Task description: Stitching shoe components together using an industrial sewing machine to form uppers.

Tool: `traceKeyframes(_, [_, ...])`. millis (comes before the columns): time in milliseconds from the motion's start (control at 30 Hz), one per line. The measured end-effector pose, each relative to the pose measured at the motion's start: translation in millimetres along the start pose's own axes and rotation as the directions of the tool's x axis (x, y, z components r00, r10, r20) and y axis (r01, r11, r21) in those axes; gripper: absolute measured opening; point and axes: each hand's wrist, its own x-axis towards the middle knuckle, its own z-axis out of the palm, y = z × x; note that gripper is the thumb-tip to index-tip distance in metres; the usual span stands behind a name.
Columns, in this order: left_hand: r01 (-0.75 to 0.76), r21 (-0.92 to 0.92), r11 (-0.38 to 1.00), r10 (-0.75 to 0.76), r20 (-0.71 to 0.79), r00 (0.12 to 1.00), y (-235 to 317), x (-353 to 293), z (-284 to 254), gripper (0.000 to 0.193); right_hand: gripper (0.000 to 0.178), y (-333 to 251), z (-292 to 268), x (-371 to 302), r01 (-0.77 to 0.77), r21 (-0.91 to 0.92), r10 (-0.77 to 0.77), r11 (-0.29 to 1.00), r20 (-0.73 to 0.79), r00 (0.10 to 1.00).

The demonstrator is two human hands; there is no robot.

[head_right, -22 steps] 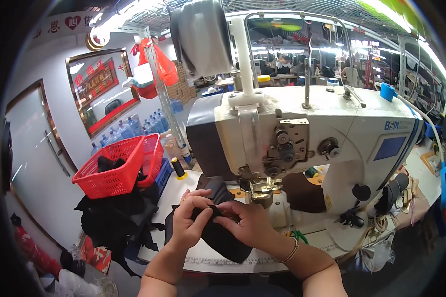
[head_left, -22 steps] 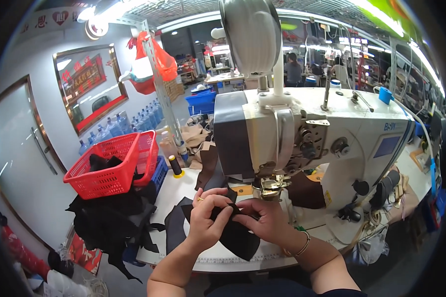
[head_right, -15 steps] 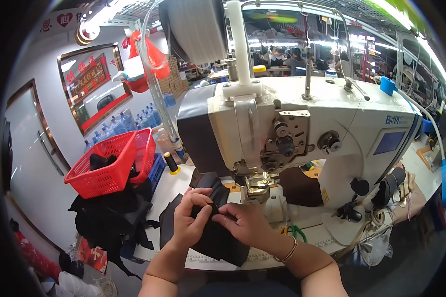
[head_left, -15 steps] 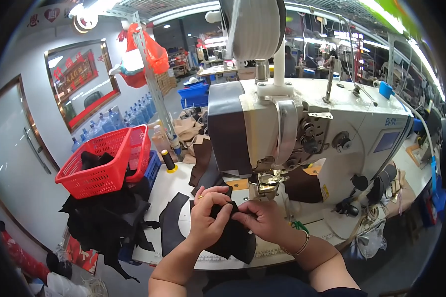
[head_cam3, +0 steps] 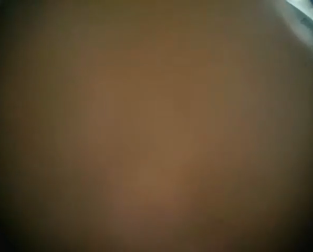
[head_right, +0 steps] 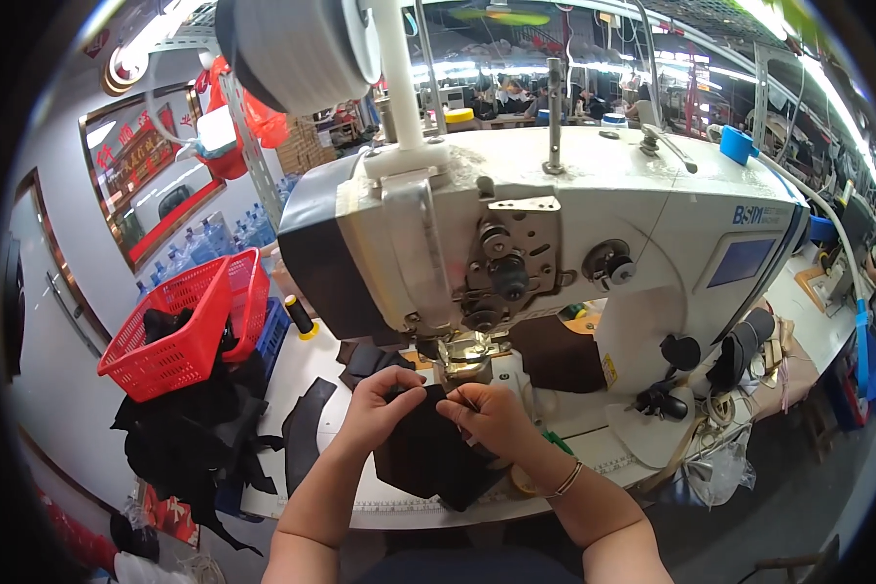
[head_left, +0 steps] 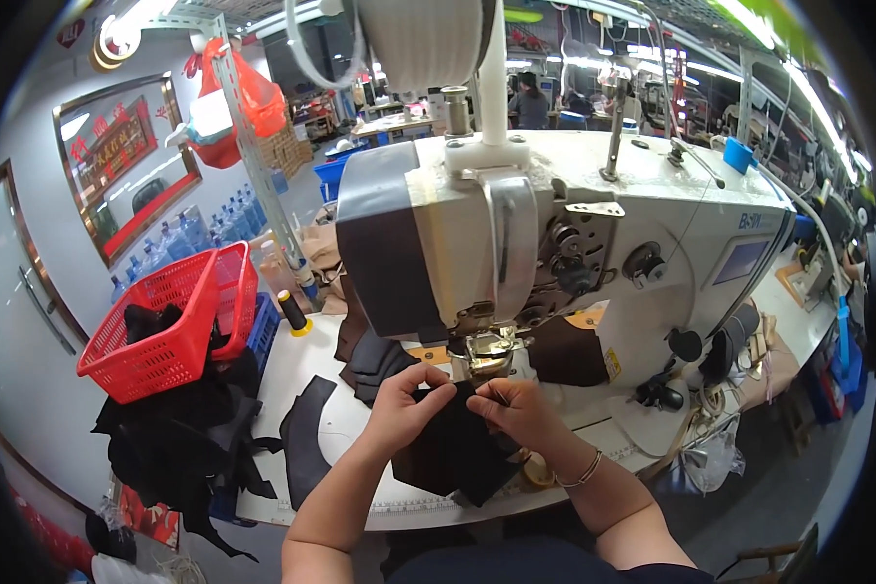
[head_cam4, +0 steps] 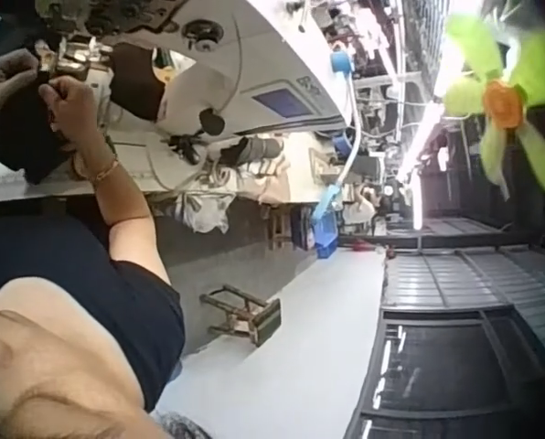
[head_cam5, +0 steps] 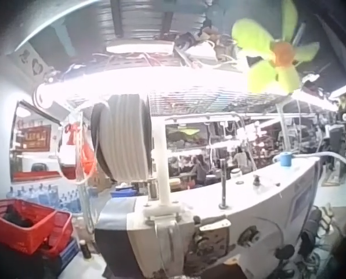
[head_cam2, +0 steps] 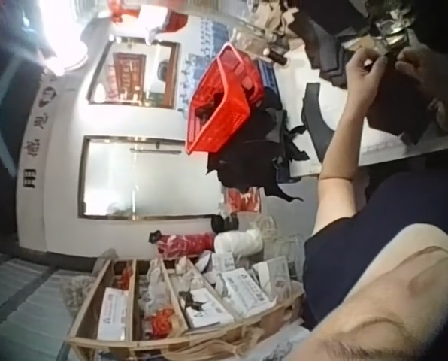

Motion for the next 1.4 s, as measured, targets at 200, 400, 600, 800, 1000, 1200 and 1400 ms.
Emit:
traceKeyframes(200, [0.238,-0.253,0.938,-0.243,0.013,0.970,-8,31,9,0.009,0.020,3,-10,3,-0.073,0.063,0.074,0.995,-0.012,0.997])
traceKeyframes(400, [0.381,-0.273,0.883,-0.389,0.027,0.921,0,44,6,0.019,0.017,15,-5,11,0.005,0.211,0.016,0.978,-0.097,0.995])
traceKeyframes(600, [0.344,-0.272,0.899,-0.357,0.001,0.934,0,46,4,0.024,0.018,24,-1,14,0.049,0.182,-0.020,0.982,-0.159,0.987])
traceKeyframes(800, [0.225,-0.296,0.928,-0.247,-0.039,0.968,-10,46,6,0.023,0.017,25,1,13,0.057,0.184,-0.027,0.981,-0.164,0.986])
traceKeyframes(1000, [0.305,-0.356,0.883,-0.334,-0.022,0.942,-11,45,6,0.021,0.019,19,0,4,0.089,-0.023,-0.091,0.996,-0.199,0.976])
traceKeyframes(1200, [0.177,0.075,0.981,-0.165,-0.143,0.976,-16,26,8,0.018,0.028,29,-8,-24,0.222,-0.351,-0.249,0.910,-0.033,0.968])
traceKeyframes(1400, [-0.112,-0.170,0.979,-0.009,-0.586,0.810,-57,-61,37,0.083,0.028,24,-24,-22,0.137,-0.371,-0.074,0.918,0.178,0.981])
